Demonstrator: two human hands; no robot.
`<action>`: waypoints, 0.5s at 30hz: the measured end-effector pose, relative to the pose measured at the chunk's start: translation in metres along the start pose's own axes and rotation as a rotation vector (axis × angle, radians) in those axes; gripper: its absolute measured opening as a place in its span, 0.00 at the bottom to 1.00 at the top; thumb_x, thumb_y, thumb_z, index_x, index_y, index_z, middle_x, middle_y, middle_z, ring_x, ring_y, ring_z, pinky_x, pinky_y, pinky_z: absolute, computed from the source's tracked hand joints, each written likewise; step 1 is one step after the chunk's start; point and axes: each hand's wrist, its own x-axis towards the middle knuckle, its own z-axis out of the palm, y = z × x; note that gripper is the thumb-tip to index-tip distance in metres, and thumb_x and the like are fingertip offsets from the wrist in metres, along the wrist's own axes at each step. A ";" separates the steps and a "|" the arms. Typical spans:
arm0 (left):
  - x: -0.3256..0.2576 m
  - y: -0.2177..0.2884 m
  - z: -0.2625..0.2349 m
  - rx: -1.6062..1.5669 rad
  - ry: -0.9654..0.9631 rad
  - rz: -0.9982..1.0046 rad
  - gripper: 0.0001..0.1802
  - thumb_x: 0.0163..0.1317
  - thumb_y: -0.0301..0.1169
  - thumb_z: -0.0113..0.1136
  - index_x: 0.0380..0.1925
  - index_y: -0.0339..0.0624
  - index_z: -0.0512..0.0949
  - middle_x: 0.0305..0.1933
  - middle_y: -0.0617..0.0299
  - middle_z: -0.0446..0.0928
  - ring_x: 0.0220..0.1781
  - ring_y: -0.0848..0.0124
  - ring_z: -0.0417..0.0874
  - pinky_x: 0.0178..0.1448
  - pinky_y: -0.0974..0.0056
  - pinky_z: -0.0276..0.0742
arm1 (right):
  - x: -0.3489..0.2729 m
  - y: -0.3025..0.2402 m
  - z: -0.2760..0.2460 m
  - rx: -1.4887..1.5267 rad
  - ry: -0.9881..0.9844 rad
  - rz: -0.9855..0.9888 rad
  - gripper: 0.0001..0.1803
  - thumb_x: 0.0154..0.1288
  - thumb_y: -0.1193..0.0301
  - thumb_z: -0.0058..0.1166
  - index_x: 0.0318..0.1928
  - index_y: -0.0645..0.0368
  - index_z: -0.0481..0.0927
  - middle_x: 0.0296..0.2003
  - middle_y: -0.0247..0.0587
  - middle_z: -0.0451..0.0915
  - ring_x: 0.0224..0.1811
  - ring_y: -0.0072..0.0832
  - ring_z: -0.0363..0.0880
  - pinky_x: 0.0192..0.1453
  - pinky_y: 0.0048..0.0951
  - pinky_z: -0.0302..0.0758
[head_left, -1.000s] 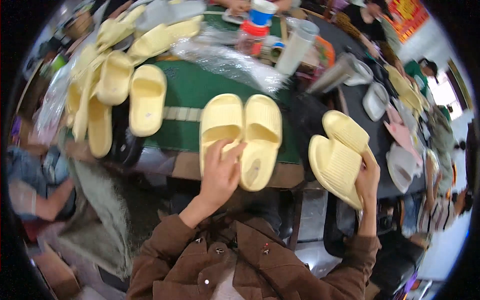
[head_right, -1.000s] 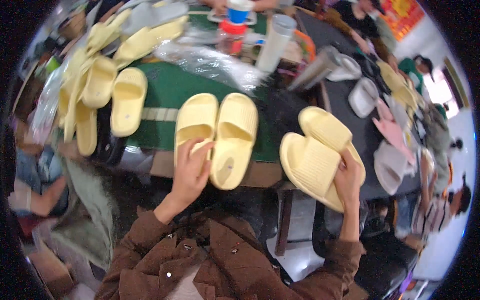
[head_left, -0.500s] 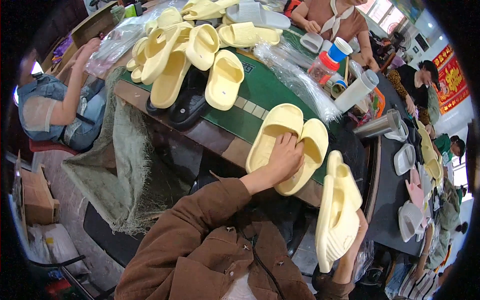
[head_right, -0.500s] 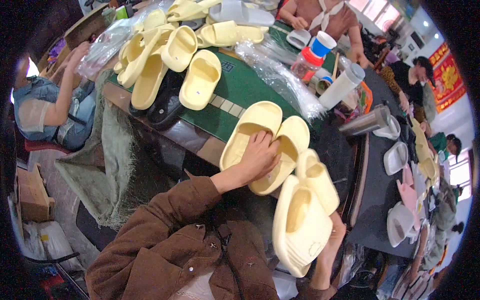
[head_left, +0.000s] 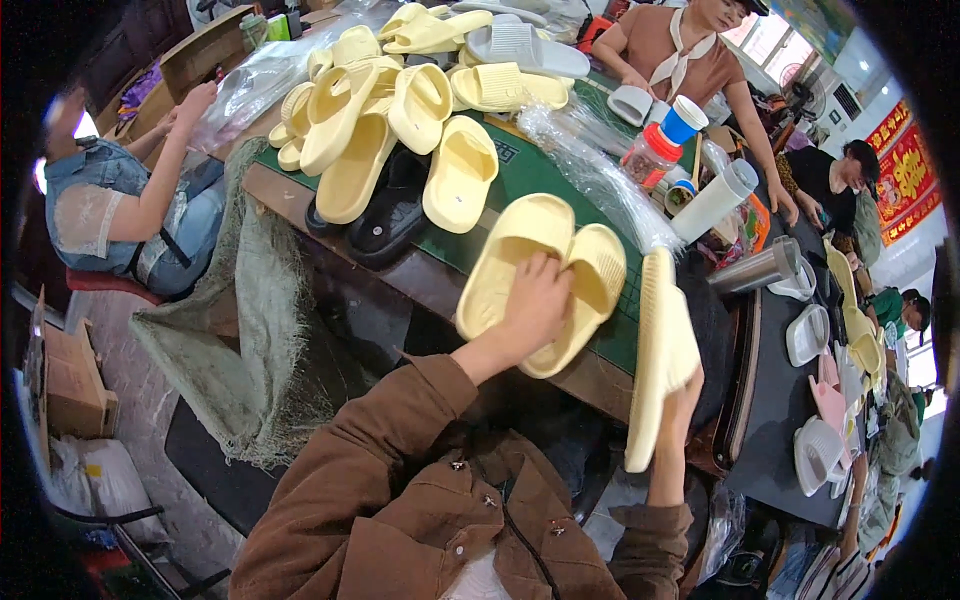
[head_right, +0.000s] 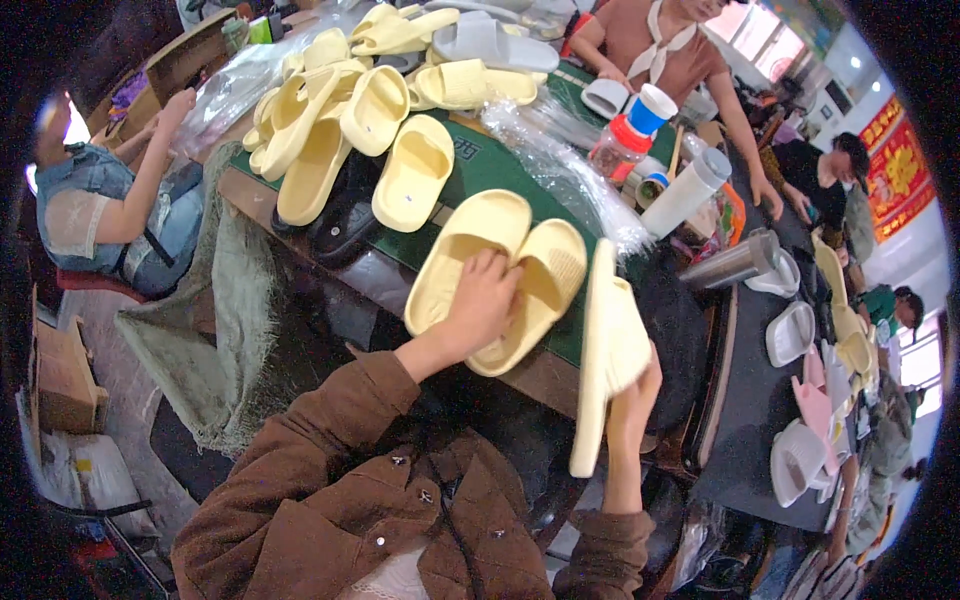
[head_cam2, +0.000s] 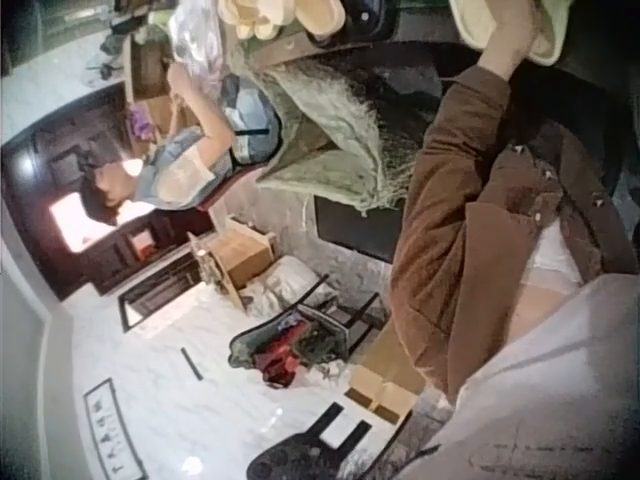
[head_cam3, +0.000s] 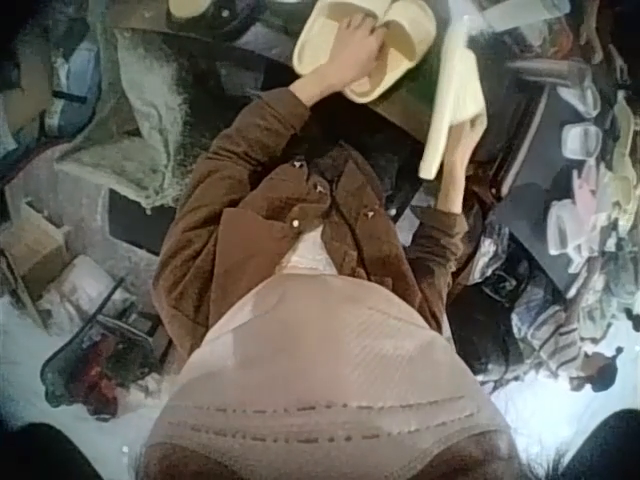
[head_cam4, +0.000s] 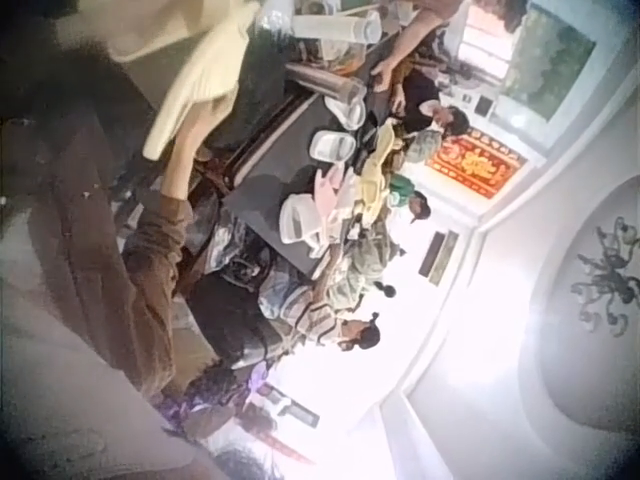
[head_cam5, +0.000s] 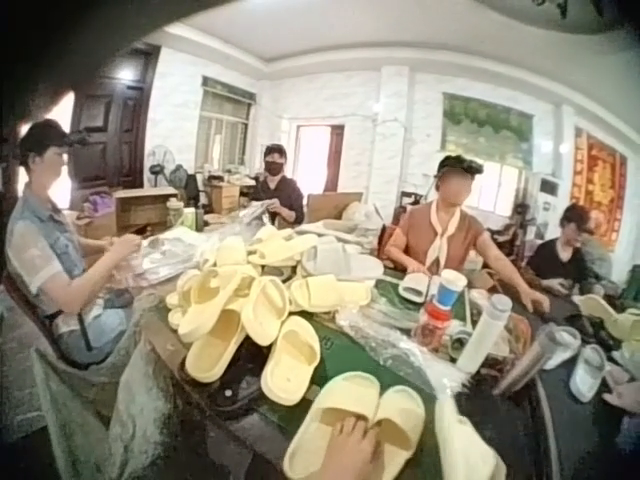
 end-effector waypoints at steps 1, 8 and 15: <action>-0.003 -0.007 -0.001 0.002 -0.002 0.000 0.18 0.48 0.30 0.59 0.40 0.33 0.77 0.40 0.51 0.72 0.48 0.57 0.68 0.52 0.55 0.64 | 0.007 -0.018 0.014 0.012 -0.085 -0.017 0.17 0.63 0.77 0.48 0.53 0.69 0.72 0.42 0.43 0.79 0.42 0.24 0.78 0.47 0.23 0.74; -0.005 -0.036 -0.009 0.016 -0.061 -0.063 0.19 0.50 0.29 0.58 0.44 0.37 0.77 0.39 0.53 0.72 0.48 0.57 0.69 0.50 0.54 0.65 | 0.037 0.020 0.016 -0.234 -0.026 -0.016 0.07 0.61 0.77 0.48 0.26 0.65 0.67 0.20 0.30 0.68 0.24 0.14 0.63 0.26 0.20 0.61; -0.008 -0.062 -0.025 0.059 -0.038 -0.065 0.22 0.52 0.29 0.57 0.49 0.38 0.76 0.40 0.55 0.72 0.50 0.58 0.69 0.53 0.52 0.65 | 0.039 0.016 0.037 -0.092 0.094 0.018 0.13 0.64 0.71 0.54 0.26 0.63 0.68 0.19 0.29 0.69 0.21 0.14 0.64 0.23 0.20 0.61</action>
